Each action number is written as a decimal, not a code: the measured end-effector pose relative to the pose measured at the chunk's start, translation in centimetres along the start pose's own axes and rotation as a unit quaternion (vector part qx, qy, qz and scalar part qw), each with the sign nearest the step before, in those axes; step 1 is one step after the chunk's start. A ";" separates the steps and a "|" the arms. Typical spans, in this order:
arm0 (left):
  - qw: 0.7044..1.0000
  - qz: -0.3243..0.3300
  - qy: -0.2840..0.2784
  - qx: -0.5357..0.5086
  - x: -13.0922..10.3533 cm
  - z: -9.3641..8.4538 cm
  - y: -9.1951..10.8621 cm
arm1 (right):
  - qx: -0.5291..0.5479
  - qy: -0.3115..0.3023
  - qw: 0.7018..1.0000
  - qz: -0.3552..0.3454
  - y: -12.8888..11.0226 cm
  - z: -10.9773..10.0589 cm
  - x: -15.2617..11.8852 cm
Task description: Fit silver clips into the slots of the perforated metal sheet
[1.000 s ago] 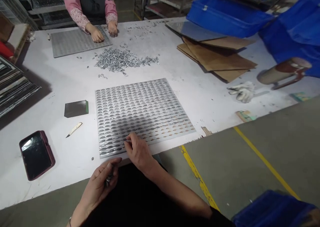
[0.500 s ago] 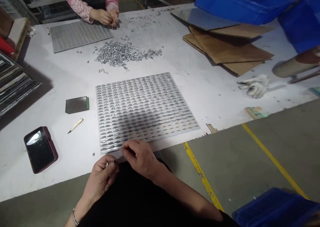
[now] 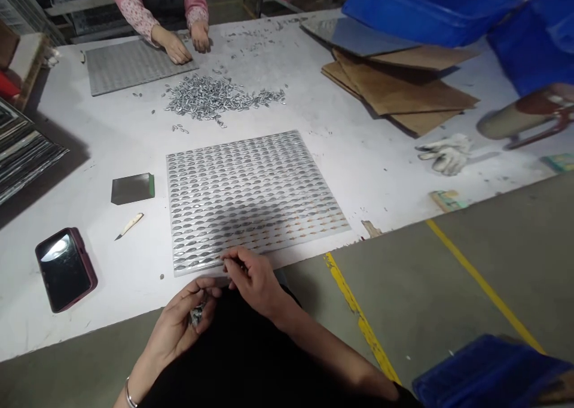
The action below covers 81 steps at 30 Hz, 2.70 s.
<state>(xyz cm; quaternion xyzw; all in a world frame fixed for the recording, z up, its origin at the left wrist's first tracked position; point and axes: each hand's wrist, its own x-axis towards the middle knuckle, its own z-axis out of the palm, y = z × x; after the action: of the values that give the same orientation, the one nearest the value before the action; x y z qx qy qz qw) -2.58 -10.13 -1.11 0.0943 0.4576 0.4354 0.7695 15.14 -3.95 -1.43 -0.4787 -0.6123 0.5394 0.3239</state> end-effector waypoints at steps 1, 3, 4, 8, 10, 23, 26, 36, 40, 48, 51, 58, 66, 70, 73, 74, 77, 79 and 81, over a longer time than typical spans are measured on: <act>1.000 -0.002 0.000 -0.002 -0.2 -0.2 0.1 | -0.049 0.004 0.998 -0.025 0.2 -0.1 0.5; 1.000 -0.001 -0.007 0.016 -0.4 -0.6 0.2 | -0.141 0.001 0.988 -0.067 0.4 0.1 1.4; 1.000 0.007 -0.011 0.029 -0.5 -0.8 0.2 | -0.176 -0.005 0.982 -0.071 0.4 0.2 1.7; 0.996 0.044 -0.031 0.068 -0.6 -1.1 0.1 | -0.287 -0.028 0.957 -0.021 0.0 1.2 2.5; 0.995 0.041 -0.042 0.083 -0.5 -1.2 0.1 | -0.342 -0.027 0.939 -0.017 -0.2 1.5 2.7; 0.995 0.001 -0.034 0.097 0.5 -0.4 -1.1 | -0.097 -0.077 0.985 -0.117 -0.8 -0.7 -0.4; 0.989 -0.015 -0.078 0.123 0.9 0.0 -1.0 | -0.026 -0.107 0.990 -0.086 -1.2 -1.0 -1.2; 0.991 -0.070 -0.102 0.056 1.0 -0.3 0.2 | -0.113 -0.024 0.993 -0.038 -0.5 -1.6 1.3; 0.997 -0.058 -0.047 -0.009 0.8 -0.3 0.5 | -0.253 0.102 0.960 -0.068 0.9 -0.9 3.4; 0.993 -0.014 -0.089 0.072 0.6 -0.6 0.2 | -0.334 0.146 0.931 -0.016 2.1 0.6 4.4; 0.990 0.004 -0.074 0.119 0.6 -0.4 0.0 | -0.281 0.142 0.948 -0.044 1.0 0.1 3.1; 0.995 0.049 -0.002 0.091 0.7 1.7 -0.3 | -0.128 0.001 0.978 -0.165 -1.4 -0.7 -1.8; 0.998 0.003 -0.060 -0.009 1.6 0.9 -0.9 | -0.049 -0.023 0.986 -0.155 -0.3 -0.4 -1.8; 0.992 -0.047 -0.115 -0.031 2.0 -0.2 -1.4 | -0.036 -0.054 0.978 -0.197 -0.5 -0.4 -1.3; 0.985 -0.083 -0.146 -0.037 2.1 -0.4 -1.4 | -0.039 -0.108 0.971 -0.210 -0.5 -0.5 -1.3; 0.984 -0.087 -0.153 -0.033 2.1 -0.3 -1.4 | -0.049 -0.119 0.971 -0.202 -0.4 -0.6 -1.2; 0.990 -0.059 -0.130 0.003 1.9 0.2 -1.0 | -0.111 -0.081 0.979 -0.149 0.2 -1.2 -0.6; 0.996 -0.034 -0.081 0.025 1.7 0.5 -0.8 | -0.175 -0.018 0.979 -0.106 0.6 -1.7 0.3; 0.998 -0.017 -0.046 0.040 1.5 0.5 -0.6 | -0.233 0.023 0.968 -0.091 0.9 -2.0 1.5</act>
<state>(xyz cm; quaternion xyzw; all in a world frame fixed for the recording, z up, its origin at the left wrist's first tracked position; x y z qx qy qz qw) -1.52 -9.23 -2.04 0.1366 0.4405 0.3987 0.7927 16.69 -1.92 -2.10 -0.4956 -0.7544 0.3389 0.2654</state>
